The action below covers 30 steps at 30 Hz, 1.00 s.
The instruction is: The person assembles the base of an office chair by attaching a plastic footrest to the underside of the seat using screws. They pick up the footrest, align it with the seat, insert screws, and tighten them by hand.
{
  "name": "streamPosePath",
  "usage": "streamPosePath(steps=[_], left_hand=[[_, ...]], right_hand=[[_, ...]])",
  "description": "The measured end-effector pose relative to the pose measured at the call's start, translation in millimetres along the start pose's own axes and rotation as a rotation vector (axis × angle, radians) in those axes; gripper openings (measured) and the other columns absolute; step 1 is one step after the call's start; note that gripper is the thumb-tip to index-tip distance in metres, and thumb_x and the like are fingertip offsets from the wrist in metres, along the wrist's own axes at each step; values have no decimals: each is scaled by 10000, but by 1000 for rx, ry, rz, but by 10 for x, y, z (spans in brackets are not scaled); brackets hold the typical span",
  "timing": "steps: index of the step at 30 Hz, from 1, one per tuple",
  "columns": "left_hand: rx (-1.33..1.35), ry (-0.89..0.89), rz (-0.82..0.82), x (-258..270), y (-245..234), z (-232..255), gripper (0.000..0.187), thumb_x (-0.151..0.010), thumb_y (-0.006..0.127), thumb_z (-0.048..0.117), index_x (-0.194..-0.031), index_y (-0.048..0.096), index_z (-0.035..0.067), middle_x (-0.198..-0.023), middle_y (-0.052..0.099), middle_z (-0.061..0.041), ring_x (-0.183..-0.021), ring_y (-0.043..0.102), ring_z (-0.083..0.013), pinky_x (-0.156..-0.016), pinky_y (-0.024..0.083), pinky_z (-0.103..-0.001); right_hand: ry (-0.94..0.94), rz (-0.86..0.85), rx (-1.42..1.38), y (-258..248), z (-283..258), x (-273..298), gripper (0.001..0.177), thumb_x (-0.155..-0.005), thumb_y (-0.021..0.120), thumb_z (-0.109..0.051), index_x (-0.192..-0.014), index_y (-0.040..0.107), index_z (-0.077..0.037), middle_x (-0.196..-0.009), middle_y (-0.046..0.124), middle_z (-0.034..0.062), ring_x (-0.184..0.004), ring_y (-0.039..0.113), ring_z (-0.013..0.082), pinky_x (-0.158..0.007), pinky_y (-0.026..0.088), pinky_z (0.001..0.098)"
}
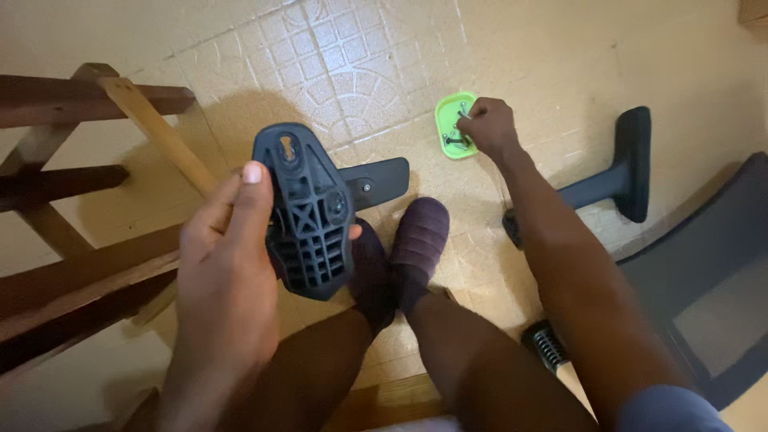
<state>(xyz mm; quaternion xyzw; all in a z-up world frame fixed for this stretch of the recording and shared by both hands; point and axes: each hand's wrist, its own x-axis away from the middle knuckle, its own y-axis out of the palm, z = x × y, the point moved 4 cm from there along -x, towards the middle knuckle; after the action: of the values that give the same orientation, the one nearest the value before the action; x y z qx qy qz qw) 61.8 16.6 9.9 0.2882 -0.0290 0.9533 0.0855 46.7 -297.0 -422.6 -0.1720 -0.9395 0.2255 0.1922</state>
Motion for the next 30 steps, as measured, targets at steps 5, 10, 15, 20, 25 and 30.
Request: streamPosePath(steps=[5, 10, 15, 20, 25, 30], left_hand=[[-6, 40, -19, -31, -77, 57, 454, -1076, 407, 312, -1165, 638, -69, -895, 738, -168, -707, 763, -254, -659, 679, -396], [-17, -30, 38, -69, -146, 51, 456, -1081, 411, 323, -1145, 621, -76, -875, 725, -183, -700, 759, -267, -653, 676, -408], [-95, -53, 13, -56, -158, 107, 462, -1049, 396, 323, -1161, 641, -52, -899, 758, -184, -722, 776, -241, -658, 661, -366], [-209, 4, -81, -59, -105, 122, 519, -1091, 338, 354, -1206, 628, -60, -933, 791, -187, -759, 802, -216, -697, 656, -328], [-294, -56, -42, -140, -99, 71, 539, -1145, 343, 357, -1276, 666, -55, -967, 792, -233, -568, 584, -228, -517, 467, -334], [-33, -127, -84, -286, 183, -193, 482, -1042, 367, 362, -1164, 646, -12, -841, 756, -146, -659, 749, -203, -667, 659, -351]], right_hand=[[14, -18, -85, -87, -11, 104, 139, -769, 735, -26, -822, 606, -33, -728, 658, 103, -621, 627, 153, -563, 526, 345], [-172, -16, -15, -22, -53, 181, 94, -829, 692, -16, -922, 681, -9, -820, 709, 129, -726, 687, 218, -664, 565, 386], [-343, 94, 315, 108, -107, 193, 172, -852, 737, -56, -1022, 761, -46, -982, 666, 193, -893, 671, 381, -781, 549, 473], [-261, 119, 502, 238, -90, 154, 178, -887, 707, -108, -1049, 749, -46, -1073, 630, 190, -844, 684, 390, -763, 551, 495], [-277, 128, 630, 312, -145, 103, 141, -902, 643, -82, -1013, 729, -66, -1071, 634, 180, -774, 689, 389, -697, 552, 506], [-378, 8, 761, 354, -190, 133, 161, -862, 643, -81, -1012, 678, -36, -1110, 607, 225, -729, 694, 386, -629, 556, 508]])
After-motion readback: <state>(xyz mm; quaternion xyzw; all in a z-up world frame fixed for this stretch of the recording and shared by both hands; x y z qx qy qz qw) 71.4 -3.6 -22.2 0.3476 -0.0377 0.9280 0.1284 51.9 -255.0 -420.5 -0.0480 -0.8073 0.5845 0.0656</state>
